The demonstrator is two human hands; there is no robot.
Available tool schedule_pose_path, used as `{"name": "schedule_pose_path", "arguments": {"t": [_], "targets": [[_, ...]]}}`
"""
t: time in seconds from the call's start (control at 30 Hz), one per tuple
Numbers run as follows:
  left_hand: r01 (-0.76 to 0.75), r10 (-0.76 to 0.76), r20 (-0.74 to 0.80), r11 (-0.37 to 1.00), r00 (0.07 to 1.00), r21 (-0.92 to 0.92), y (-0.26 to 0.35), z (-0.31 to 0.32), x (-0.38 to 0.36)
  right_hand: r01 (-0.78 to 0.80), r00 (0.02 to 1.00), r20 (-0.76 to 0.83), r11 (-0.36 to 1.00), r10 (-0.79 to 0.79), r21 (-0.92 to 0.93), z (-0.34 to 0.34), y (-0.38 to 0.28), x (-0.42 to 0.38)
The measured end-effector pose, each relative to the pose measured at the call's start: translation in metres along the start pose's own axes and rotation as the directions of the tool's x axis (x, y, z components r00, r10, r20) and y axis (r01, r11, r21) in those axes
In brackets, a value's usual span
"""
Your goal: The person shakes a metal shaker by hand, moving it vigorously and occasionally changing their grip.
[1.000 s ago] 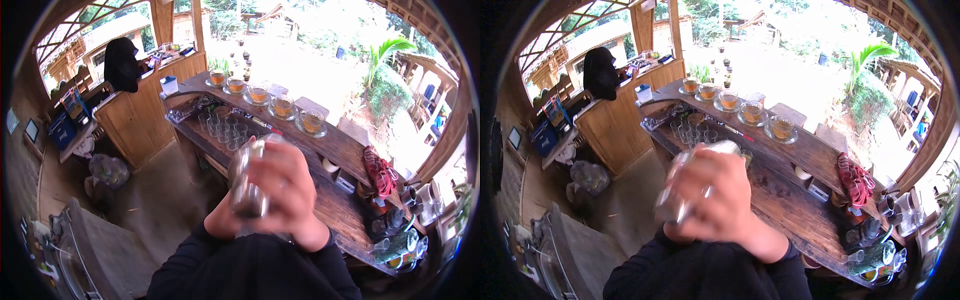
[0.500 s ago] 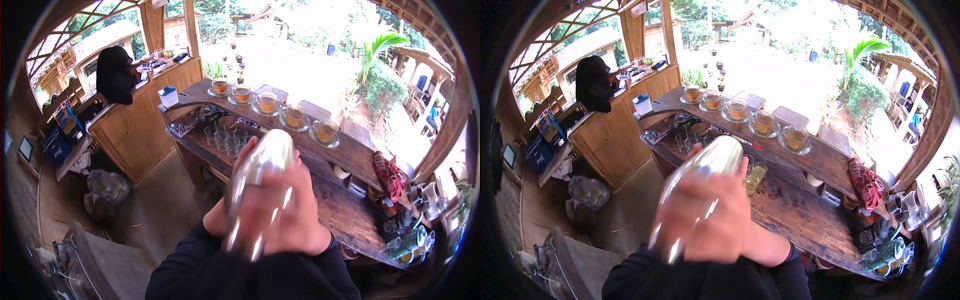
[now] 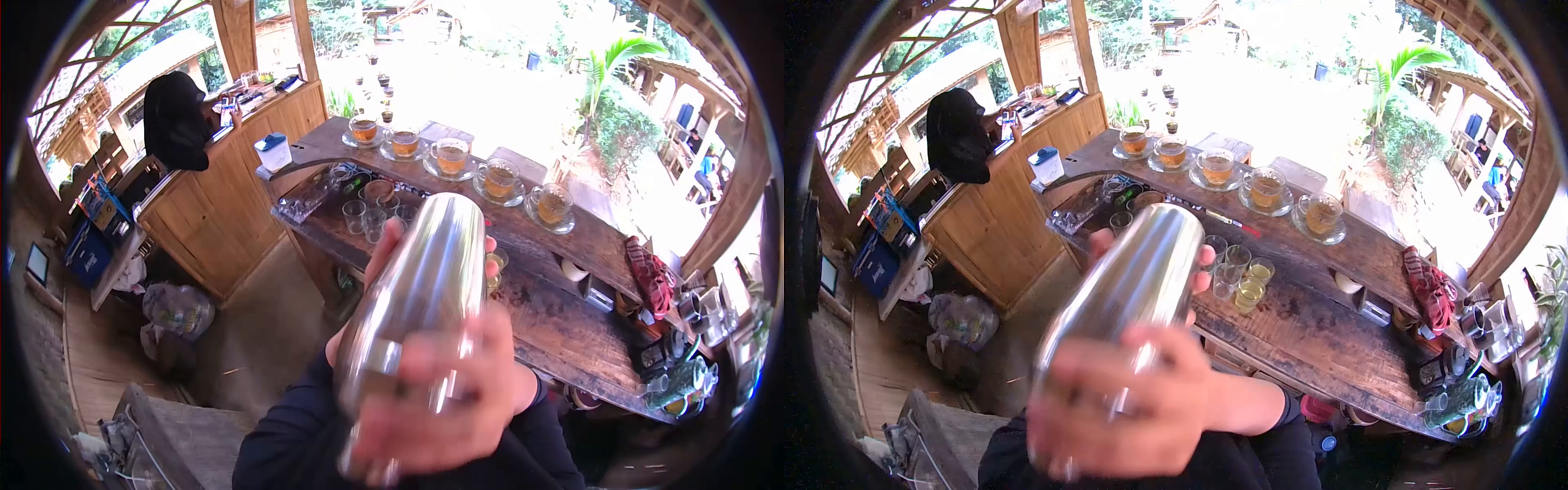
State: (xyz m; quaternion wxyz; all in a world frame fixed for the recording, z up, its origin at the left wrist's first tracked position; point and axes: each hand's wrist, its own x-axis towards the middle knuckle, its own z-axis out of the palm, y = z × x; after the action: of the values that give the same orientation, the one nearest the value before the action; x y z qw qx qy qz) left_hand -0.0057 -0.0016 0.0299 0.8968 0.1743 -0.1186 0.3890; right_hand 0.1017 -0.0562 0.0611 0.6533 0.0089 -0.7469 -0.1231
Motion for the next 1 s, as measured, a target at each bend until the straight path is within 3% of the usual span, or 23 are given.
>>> {"name": "schedule_pose_path", "arguments": {"t": [0.03, 0.07, 0.1, 0.13, 0.17, 0.2, 0.23, 0.3, 0.43, 0.47, 0.5, 0.57, 0.6, 0.63, 0.7, 0.77, 0.87, 0.9, 0.97, 1.0], "targets": [[-0.062, 0.033, 0.295, 0.994, 0.955, 0.090, -0.003, -0.004, -0.001, 0.147, 0.985, -0.088, 0.989, -0.147, -0.003, 0.005, -0.005, -0.001], [-0.127, 0.074, 0.403, 0.986, 0.912, 0.106, -0.004, -0.007, 0.001, 0.236, 0.963, -0.132, 0.972, -0.237, -0.022, 0.009, -0.005, -0.005], [-0.126, 0.072, 0.402, 0.986, 0.913, 0.109, 0.002, -0.012, 0.000, 0.281, 0.948, -0.141, 0.959, -0.285, -0.045, 0.015, 0.000, -0.011], [-0.062, 0.043, 0.286, 0.997, 0.957, 0.056, 0.010, -0.020, -0.002, 0.292, 0.947, -0.120, 0.954, -0.299, -0.075, 0.024, 0.012, -0.020], [-0.005, 0.006, 0.167, 1.000, 0.986, -0.006, 0.018, -0.029, -0.002, 0.244, 0.965, -0.061, 0.961, -0.254, -0.132, 0.037, 0.027, -0.025], [-0.009, -0.007, -0.119, 0.992, 0.993, -0.129, 0.026, -0.041, 0.004, 0.021, 0.997, 0.072, 0.998, -0.017, -0.065, 0.029, 0.035, -0.023], [-0.009, -0.008, -0.123, 0.991, 0.992, -0.130, 0.024, -0.039, 0.001, -0.214, 0.953, 0.215, 0.977, 0.215, -0.029, 0.021, 0.045, -0.014], [0.047, -0.065, -0.092, 0.982, 0.994, -0.184, 0.019, -0.030, -0.007, -0.389, 0.920, 0.042, 0.921, 0.390, -0.033, 0.033, 0.057, -0.014], [0.168, -0.172, 0.008, 0.952, 0.985, -0.257, 0.016, -0.003, -0.005, -0.224, 0.960, 0.150, 0.969, 0.238, -0.102, 0.007, 0.002, 0.006], [-0.007, 0.006, 0.158, 1.000, 0.987, 0.010, 0.006, -0.003, -0.004, -0.061, 0.998, -0.015, 0.998, 0.060, -0.022, 0.010, -0.010, 0.005], [-0.100, 0.079, 0.372, 0.994, 0.925, 0.039, -0.002, -0.003, 0.001, 0.119, 0.975, -0.194, 0.993, -0.111, 0.027, 0.011, -0.014, 0.004], [-0.132, 0.113, 0.323, 0.990, 0.940, 0.039, 0.000, -0.007, 0.000, 0.065, 0.985, -0.160, 0.998, -0.062, 0.016, 0.018, -0.001, -0.011], [-0.074, 0.077, 0.092, 0.997, 0.993, -0.033, 0.008, -0.010, -0.002, 0.010, 0.992, -0.124, 1.000, -0.009, 0.001, 0.023, 0.009, -0.021], [-0.034, 0.018, -0.139, 0.992, 0.990, -0.119, 0.015, -0.012, -0.003, -0.044, 0.995, -0.086, 0.999, 0.043, -0.015, 0.026, 0.018, -0.024], [-0.029, 0.007, -0.145, 0.988, 0.989, -0.150, 0.009, -0.005, 0.001, -0.269, 0.942, 0.197, 0.963, 0.270, -0.031, 0.015, 0.047, -0.016], [-0.027, -0.007, -0.159, 0.977, 0.987, -0.213, -0.001, 0.006, 0.005, -0.305, 0.950, 0.047, 0.951, 0.307, -0.045, 0.013, 0.053, -0.014], [-0.020, -0.032, -0.170, 0.955, 0.985, -0.296, -0.010, 0.016, 0.018, -0.218, 0.967, 0.126, 0.975, 0.223, -0.053, -0.016, 0.019, -0.002], [-0.125, 0.125, 0.005, 0.990, 0.992, 0.068, -0.015, -0.001, 0.020, -0.081, 0.994, 0.068, 0.996, 0.083, -0.032, -0.016, 0.015, -0.004], [-0.178, 0.107, 0.361, 0.969, 0.926, 0.170, -0.020, -0.004, 0.024, 0.199, 0.978, -0.059, 0.980, -0.200, -0.026, -0.016, 0.009, -0.005], [-0.224, 0.157, 0.359, 0.962, 0.920, 0.154, -0.022, -0.011, 0.027, 0.333, 0.935, -0.120, 0.942, -0.335, -0.038, -0.018, 0.008, -0.006]]}}
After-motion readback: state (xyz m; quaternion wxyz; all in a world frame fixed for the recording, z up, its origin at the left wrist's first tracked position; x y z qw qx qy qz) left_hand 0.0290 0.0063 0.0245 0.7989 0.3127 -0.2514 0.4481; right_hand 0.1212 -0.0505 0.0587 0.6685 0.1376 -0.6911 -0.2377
